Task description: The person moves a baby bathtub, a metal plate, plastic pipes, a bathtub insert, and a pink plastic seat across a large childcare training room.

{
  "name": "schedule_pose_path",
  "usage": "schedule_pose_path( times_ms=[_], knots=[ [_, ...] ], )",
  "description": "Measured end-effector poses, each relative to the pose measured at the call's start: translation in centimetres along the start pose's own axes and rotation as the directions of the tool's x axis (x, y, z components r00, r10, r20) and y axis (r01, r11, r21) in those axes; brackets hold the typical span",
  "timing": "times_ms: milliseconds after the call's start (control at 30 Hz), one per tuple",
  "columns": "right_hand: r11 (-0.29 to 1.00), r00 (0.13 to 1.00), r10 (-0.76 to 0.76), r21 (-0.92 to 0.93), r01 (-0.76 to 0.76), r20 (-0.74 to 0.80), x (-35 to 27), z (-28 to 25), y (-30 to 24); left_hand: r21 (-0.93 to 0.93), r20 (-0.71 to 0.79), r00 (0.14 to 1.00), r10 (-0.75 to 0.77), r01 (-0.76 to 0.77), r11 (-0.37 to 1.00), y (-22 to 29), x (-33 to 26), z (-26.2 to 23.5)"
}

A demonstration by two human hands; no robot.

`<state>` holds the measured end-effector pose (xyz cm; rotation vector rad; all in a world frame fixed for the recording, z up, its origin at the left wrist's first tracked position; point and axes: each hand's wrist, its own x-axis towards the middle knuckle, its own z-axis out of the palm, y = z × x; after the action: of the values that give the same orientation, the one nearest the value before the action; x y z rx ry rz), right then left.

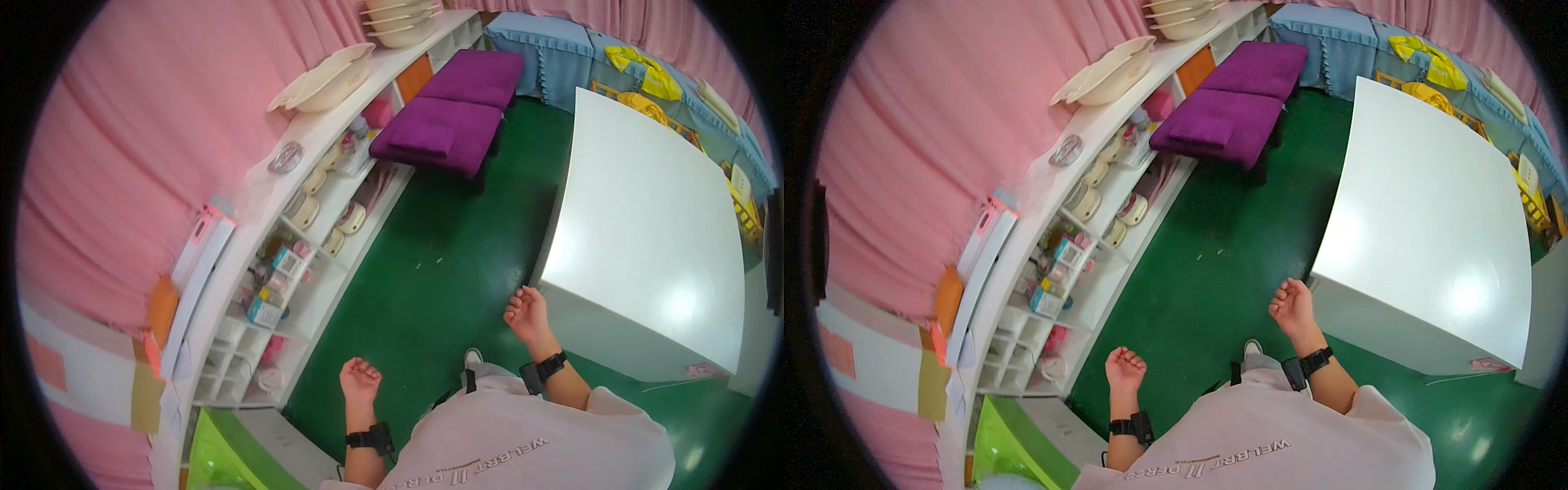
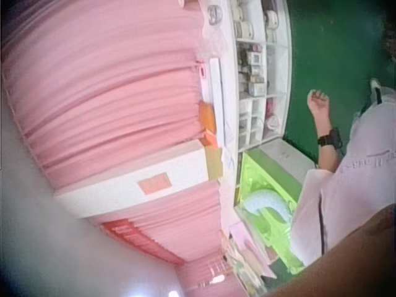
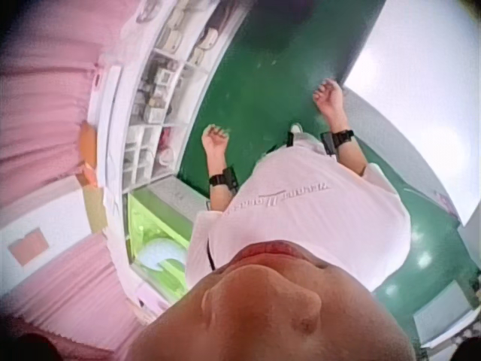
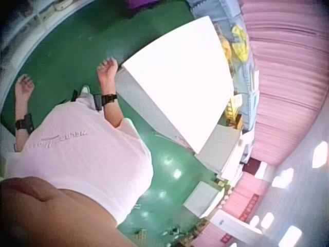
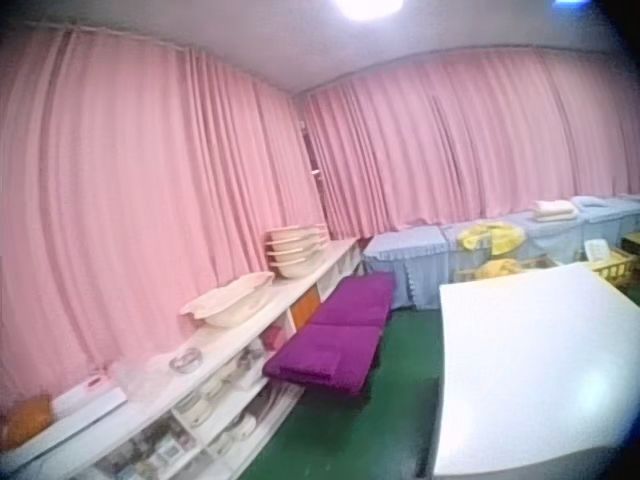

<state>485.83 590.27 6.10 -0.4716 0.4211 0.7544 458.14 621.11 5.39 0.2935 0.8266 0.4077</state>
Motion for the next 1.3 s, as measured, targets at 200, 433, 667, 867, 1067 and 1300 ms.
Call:
schedule_pose_path(
  times_ms=[200, 433, 667, 867, 1067, 1300],
  knots=[
    [0.997, 0.998, 0.003, -0.079, 0.002, 0.06, 10.3, 8.3, -3.9, -0.047, 0.008, 1.0, -0.001, 0.001, 0.999, 3.4, 9.8, 6.6],
    [0.999, 0.999, -0.046, -0.006, 0.046, -0.005, 21.5, 12.3, -7.6, -0.048, 0.076, 0.988, -0.138, 0.141, 0.989, 7.3, 25.6, 14.4],
    [0.972, 0.97, -0.226, 0.042, 0.231, -0.092, 28.7, 17.1, -12.9, 0.117, 0.061, 0.97, -0.235, 0.227, 0.967, 9.5, 39.4, 28.6],
    [0.886, 0.886, -0.416, 0.131, 0.446, -0.204, 29.9, 19.5, -18.5, 0.323, 0.169, 0.904, -0.393, 0.326, 0.888, 7.1, 48.3, 41.3],
    [0.829, 0.857, -0.464, 0.233, 0.509, -0.224, 35.0, 17.6, -27.0, 0.368, 0.187, 0.83, -0.526, 0.437, 0.821, 0.0, 55.1, 51.6],
    [0.781, 0.834, -0.529, 0.292, 0.552, -0.158, 41.9, 16.5, -42.4, 0.398, 0.126, 0.874, -0.469, 0.389, 0.831, -6.9, 60.8, 63.3]
  ],
)
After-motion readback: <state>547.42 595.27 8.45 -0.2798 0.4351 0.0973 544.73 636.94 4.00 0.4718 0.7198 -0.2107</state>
